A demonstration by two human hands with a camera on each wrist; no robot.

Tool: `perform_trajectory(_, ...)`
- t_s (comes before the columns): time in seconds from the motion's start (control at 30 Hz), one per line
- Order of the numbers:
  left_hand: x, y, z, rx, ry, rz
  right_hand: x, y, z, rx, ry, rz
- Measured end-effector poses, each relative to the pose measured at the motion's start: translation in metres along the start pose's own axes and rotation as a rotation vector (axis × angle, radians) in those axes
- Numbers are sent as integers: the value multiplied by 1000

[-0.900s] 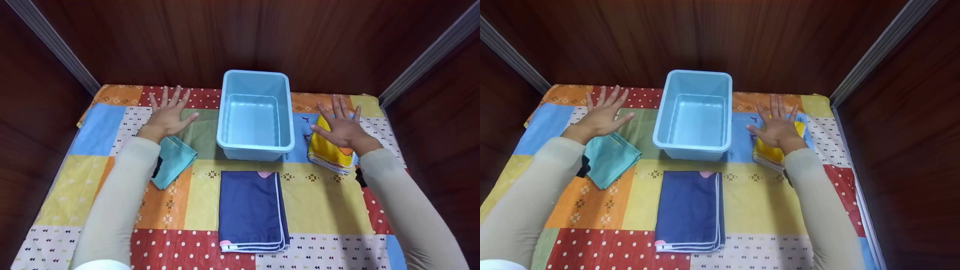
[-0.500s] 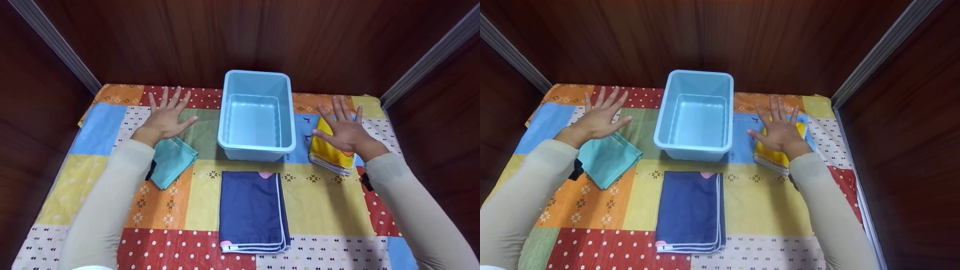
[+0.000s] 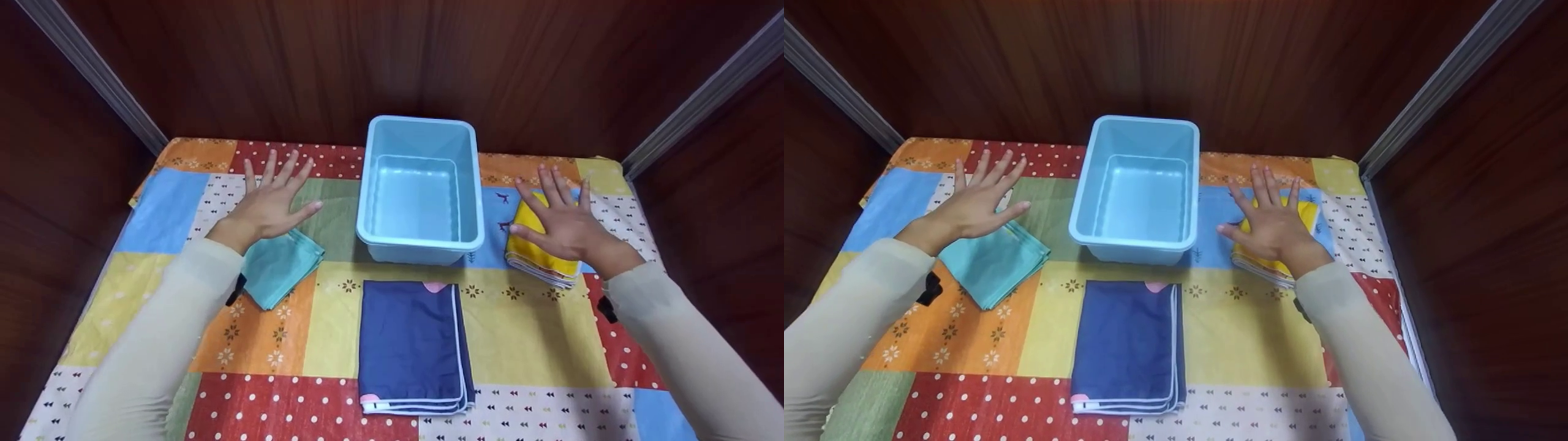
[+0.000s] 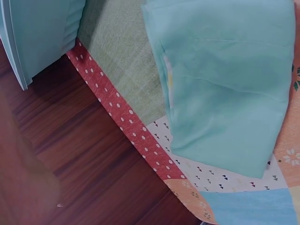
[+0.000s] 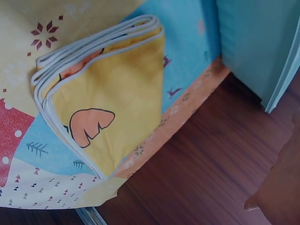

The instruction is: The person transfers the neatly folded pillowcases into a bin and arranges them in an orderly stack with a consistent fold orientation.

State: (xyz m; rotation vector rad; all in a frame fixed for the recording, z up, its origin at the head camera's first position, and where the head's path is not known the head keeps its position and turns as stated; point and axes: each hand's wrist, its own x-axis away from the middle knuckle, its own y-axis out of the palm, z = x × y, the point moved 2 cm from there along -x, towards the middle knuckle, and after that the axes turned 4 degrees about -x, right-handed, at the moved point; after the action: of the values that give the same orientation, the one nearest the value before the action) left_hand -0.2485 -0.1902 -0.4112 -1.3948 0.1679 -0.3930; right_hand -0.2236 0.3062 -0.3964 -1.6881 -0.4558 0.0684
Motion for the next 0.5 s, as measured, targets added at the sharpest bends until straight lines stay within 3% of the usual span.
perform_trajectory(0.5, 23, 9, 6, -23, 64, 5, 22, 4, -7, 17, -68, 52)
